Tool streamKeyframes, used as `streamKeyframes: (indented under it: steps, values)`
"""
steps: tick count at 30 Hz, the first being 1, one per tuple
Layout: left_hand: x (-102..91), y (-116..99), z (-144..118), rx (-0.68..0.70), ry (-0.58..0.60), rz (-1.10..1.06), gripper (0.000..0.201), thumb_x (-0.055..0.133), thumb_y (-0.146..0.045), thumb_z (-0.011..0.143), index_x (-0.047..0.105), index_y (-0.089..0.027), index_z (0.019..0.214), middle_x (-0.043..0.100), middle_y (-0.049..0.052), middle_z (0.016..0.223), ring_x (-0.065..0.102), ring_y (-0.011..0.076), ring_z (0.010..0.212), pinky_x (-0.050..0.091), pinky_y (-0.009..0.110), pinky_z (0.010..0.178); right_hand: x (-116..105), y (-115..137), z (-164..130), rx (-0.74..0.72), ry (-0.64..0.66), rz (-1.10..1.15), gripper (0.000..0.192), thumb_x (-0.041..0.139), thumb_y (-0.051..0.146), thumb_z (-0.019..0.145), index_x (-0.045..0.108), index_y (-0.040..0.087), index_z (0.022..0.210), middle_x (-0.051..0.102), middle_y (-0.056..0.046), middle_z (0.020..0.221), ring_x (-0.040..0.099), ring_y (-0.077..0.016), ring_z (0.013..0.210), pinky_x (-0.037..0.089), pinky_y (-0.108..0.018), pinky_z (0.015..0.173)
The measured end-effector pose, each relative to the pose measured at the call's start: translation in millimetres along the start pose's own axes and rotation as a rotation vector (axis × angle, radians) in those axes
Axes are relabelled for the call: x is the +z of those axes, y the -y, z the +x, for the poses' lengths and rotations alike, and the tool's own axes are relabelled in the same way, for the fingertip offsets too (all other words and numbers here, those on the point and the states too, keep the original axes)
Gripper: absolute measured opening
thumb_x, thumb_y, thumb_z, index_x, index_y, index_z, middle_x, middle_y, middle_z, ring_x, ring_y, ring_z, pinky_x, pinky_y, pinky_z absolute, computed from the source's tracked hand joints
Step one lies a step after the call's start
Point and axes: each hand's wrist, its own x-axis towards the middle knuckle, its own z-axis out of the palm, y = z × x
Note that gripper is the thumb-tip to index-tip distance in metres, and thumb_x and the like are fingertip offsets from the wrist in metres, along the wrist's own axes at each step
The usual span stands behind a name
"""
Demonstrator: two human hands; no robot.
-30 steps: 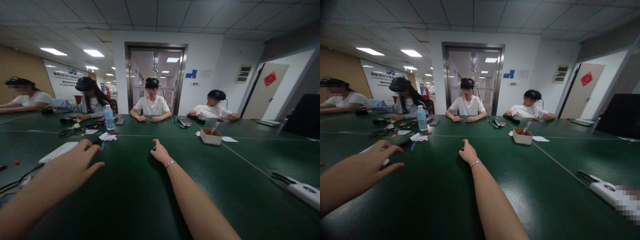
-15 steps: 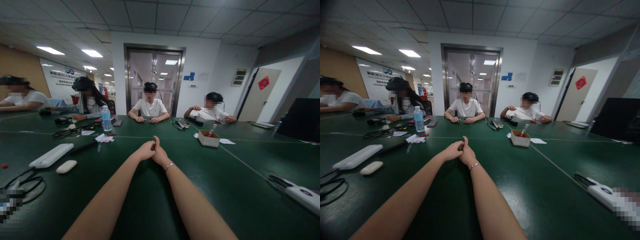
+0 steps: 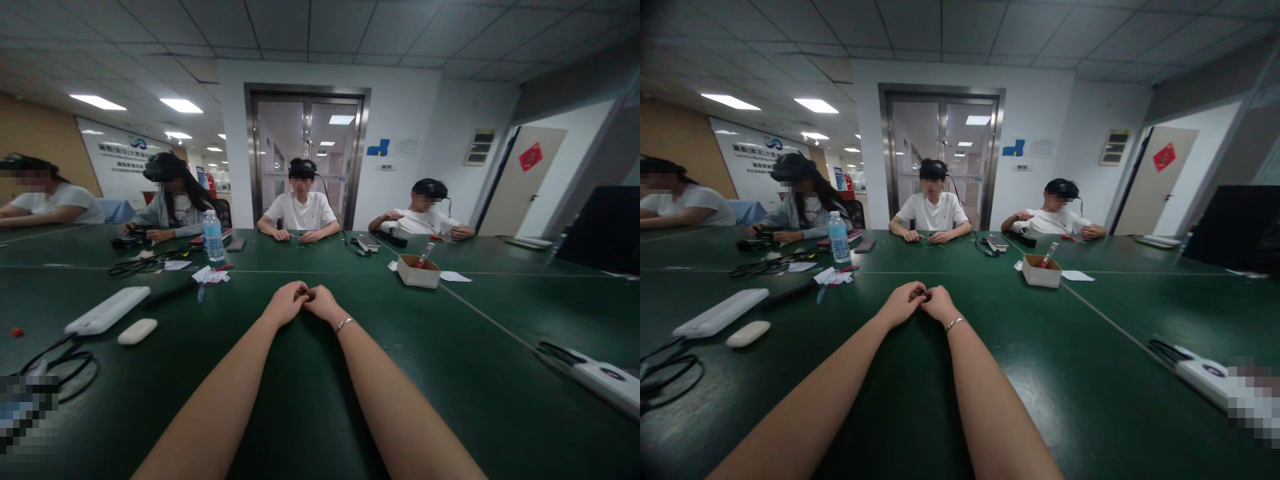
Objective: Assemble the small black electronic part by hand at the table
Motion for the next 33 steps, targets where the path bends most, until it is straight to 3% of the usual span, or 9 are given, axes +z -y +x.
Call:
streamKeyframes:
  steps: [2, 10, 14, 18, 24, 27, 33]
  values:
    - [-0.3, -2.1, -0.5, -0.001, -0.003, 0.038, 0.014, 0.051, -0.023, 0.077, 0.058, -0.021, 0.089, 0.061, 0.003, 0.091, 0.056, 0.0166, 0.082, 0.044, 0.028, 0.075, 0.0, -3.9, 1.4, 0.02, 0.04, 0.047, 0.013, 0.063, 0.021, 0.072, 0.066, 0.01, 0.077, 0.06, -0.003, 0.063, 0.056, -0.0128, 0.058, 0.041, -0.019, 0.052]
    - [6.1, 12.5, 3.3, -0.082, -0.088, -0.163, 0.014, 0.047, -0.025, 0.08, 0.057, -0.019, 0.088, 0.062, 0.003, 0.085, 0.057, 0.0146, 0.077, 0.045, 0.026, 0.072, 2.4, -5.1, -0.7, 0.013, -0.038, 0.316, 0.013, 0.058, 0.023, 0.079, 0.061, 0.017, 0.091, 0.057, 0.002, 0.062, 0.047, -0.0046, 0.035, 0.033, -0.012, 0.031]
    - [12.0, 26.7, 11.4, -0.176, 0.0, -0.187, 0.016, 0.049, -0.028, 0.079, 0.058, -0.018, 0.087, 0.061, 0.002, 0.074, 0.057, 0.0144, 0.071, 0.044, 0.026, 0.068, 2.4, -9.1, 2.1, 0.062, -0.012, 0.429, 0.013, 0.06, 0.016, 0.078, 0.061, 0.013, 0.09, 0.053, 0.004, 0.052, 0.046, -0.0052, 0.032, 0.033, -0.012, 0.029]
    - [12.1, 38.8, 17.4, -0.257, 0.083, -0.185, 0.016, 0.051, -0.027, 0.076, 0.06, -0.017, 0.085, 0.06, 0.002, 0.068, 0.056, 0.0139, 0.065, 0.044, 0.025, 0.065, 1.1, -14.5, 6.9, 0.147, -0.012, 0.706, 0.022, 0.058, 0.006, 0.077, 0.057, 0.009, 0.099, 0.056, 0.002, 0.053, 0.05, -0.0064, 0.036, 0.041, -0.013, 0.034]
    - [8.7, 40.4, 12.4, -0.242, 0.056, -0.292, 0.022, 0.051, -0.032, 0.077, 0.059, -0.017, 0.09, 0.063, 0.002, 0.075, 0.057, 0.0132, 0.067, 0.045, 0.026, 0.067, -2.8, -19.3, 7.2, 0.205, 0.052, 1.039, 0.017, 0.055, 0.002, 0.08, 0.057, 0.006, 0.096, 0.064, -0.007, 0.07, 0.062, -0.0107, 0.051, 0.053, -0.018, 0.05]
    - [6.4, 37.5, 10.3, -0.242, 0.057, -0.357, 0.022, 0.051, -0.032, 0.076, 0.059, -0.016, 0.089, 0.062, 0.003, 0.073, 0.056, 0.0128, 0.065, 0.045, 0.026, 0.065, -5.6, -19.5, 4.5, 0.211, 0.078, 1.131, 0.018, 0.058, 0.002, 0.078, 0.057, 0.006, 0.096, 0.064, -0.01, 0.081, 0.066, -0.0135, 0.057, 0.056, -0.022, 0.058]
    - [3.8, 35.9, 11.2, -0.269, 0.051, -0.401, 0.025, 0.052, -0.035, 0.076, 0.06, -0.014, 0.086, 0.061, 0.003, 0.07, 0.056, 0.0125, 0.062, 0.044, 0.025, 0.061, -15.0, -12.8, -2.6, 0.241, 0.107, 1.238, 0.01, 0.059, 0.004, 0.081, 0.055, 0.004, 0.09, 0.064, -0.012, 0.082, 0.068, -0.0187, 0.07, 0.057, -0.026, 0.071]
